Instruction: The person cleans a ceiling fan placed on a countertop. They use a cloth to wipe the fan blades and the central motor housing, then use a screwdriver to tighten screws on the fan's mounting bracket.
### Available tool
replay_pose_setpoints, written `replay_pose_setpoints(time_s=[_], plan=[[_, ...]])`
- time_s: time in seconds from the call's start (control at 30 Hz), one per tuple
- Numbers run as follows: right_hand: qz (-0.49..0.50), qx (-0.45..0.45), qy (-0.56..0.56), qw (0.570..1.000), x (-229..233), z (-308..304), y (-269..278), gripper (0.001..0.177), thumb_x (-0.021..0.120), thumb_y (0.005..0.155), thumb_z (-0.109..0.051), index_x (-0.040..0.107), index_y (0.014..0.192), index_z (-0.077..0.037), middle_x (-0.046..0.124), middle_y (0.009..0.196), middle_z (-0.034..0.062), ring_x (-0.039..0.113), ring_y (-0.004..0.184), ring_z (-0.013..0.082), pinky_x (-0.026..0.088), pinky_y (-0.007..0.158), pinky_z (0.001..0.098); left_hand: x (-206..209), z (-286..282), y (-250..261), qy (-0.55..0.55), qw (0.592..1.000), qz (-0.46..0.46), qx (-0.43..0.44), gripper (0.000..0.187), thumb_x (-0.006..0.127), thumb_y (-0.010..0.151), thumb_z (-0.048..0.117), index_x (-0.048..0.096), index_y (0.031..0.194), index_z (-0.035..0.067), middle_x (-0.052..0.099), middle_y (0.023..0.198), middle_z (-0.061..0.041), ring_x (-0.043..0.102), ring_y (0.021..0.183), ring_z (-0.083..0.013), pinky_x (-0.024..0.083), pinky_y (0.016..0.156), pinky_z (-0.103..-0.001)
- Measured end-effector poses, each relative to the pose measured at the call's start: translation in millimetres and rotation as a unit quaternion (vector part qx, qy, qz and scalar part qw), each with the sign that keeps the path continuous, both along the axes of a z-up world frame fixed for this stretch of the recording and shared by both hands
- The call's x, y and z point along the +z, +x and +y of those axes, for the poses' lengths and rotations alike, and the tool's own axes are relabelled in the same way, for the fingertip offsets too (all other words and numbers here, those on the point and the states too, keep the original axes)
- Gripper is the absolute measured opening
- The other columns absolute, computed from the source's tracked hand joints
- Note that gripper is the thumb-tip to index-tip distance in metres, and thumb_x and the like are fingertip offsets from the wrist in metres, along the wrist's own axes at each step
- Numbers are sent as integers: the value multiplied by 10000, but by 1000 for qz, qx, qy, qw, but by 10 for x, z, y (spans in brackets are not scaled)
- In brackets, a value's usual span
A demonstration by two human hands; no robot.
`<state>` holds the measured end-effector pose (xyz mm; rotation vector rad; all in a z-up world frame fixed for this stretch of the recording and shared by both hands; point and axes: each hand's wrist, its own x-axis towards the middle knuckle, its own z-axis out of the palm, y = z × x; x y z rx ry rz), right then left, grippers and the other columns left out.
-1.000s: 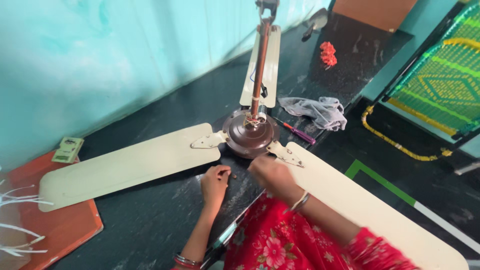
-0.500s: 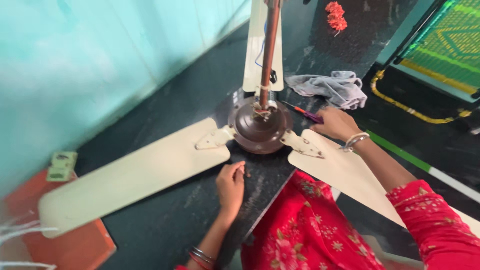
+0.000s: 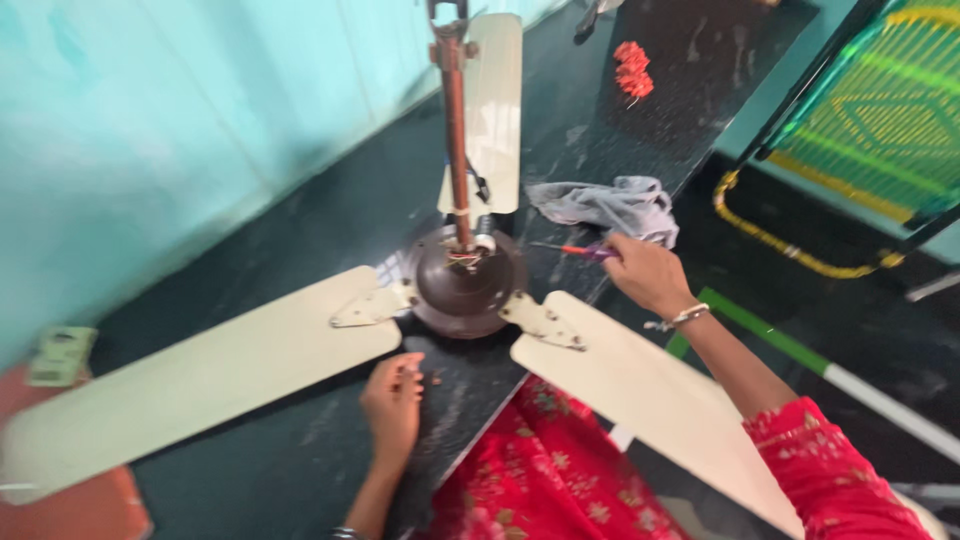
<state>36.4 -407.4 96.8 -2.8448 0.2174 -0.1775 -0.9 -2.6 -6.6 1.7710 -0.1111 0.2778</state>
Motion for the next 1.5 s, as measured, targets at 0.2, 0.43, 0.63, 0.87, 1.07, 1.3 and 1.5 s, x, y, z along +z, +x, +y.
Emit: replay_pose_setpoints(time_s=[0.2, 0.43, 0.63, 0.87, 1.07, 1.3, 1.5], plan=[[-16, 172, -48, 984, 787, 118, -320, 302, 683, 884, -425, 754, 1083, -209, 684, 888, 48, 682, 854, 260, 527, 707, 406, -30, -44, -5, 33, 998, 45, 34, 195, 620, 987, 145, 762, 1078, 47, 723, 792, -54, 659, 640, -123, 540, 578, -275], [-101, 243, -108, 959, 1008, 378, -230, 268, 761, 788, -327, 772, 1020, -193, 624, 844, 47, 651, 865, 254, 531, 644, 394, 50, -47, -6, 70, 997, 40, 14, 178, 631, 957, 139, 761, 1048, 57, 744, 801, -62, 705, 656, -119, 562, 597, -268], [-2, 207, -118, 971, 1064, 473, -127, 273, 778, 811, -353, 783, 1052, -226, 646, 864, 23, 652, 899, 226, 538, 692, 404, 150, -53, -36, 94, 995, 31, -8, 169, 633, 948, 138, 755, 1029, 54, 732, 842, -70, 729, 670, -149, 567, 607, -286], [-3, 204, -161, 966, 1146, 587, -96, 281, 782, 791, -349, 789, 1047, -234, 646, 878, 11, 646, 912, 207, 546, 668, 379, 221, -21, -55, 92, 995, 40, -27, 176, 640, 940, 146, 757, 1032, 52, 725, 848, -64, 723, 671, -149, 565, 614, -290], [2, 203, -183, 962, 1195, 641, -126, 273, 783, 796, -356, 793, 1042, -238, 644, 879, 13, 647, 914, 201, 546, 659, 377, 224, 12, -45, 94, 994, 42, -46, 189, 628, 962, 171, 755, 1036, 53, 714, 844, -66, 716, 680, -153, 570, 637, -289], [-7, 215, -195, 957, 1267, 702, -147, 245, 776, 803, -358, 802, 1010, -231, 643, 872, 15, 643, 901, 199, 547, 652, 369, 228, 12, -49, 93, 994, 33, -48, 186, 621, 951, 152, 754, 1033, 53, 707, 846, -71, 718, 689, -161, 574, 651, -296], [-4, 226, -205, 952, 1273, 728, -164, 209, 771, 809, -352, 816, 970, -227, 655, 885, 30, 645, 914, 208, 552, 664, 380, 194, 15, -43, 92, 994, 35, -47, 176, 621, 954, 145, 750, 1034, 56, 711, 865, -75, 729, 702, -165, 578, 660, -298]])
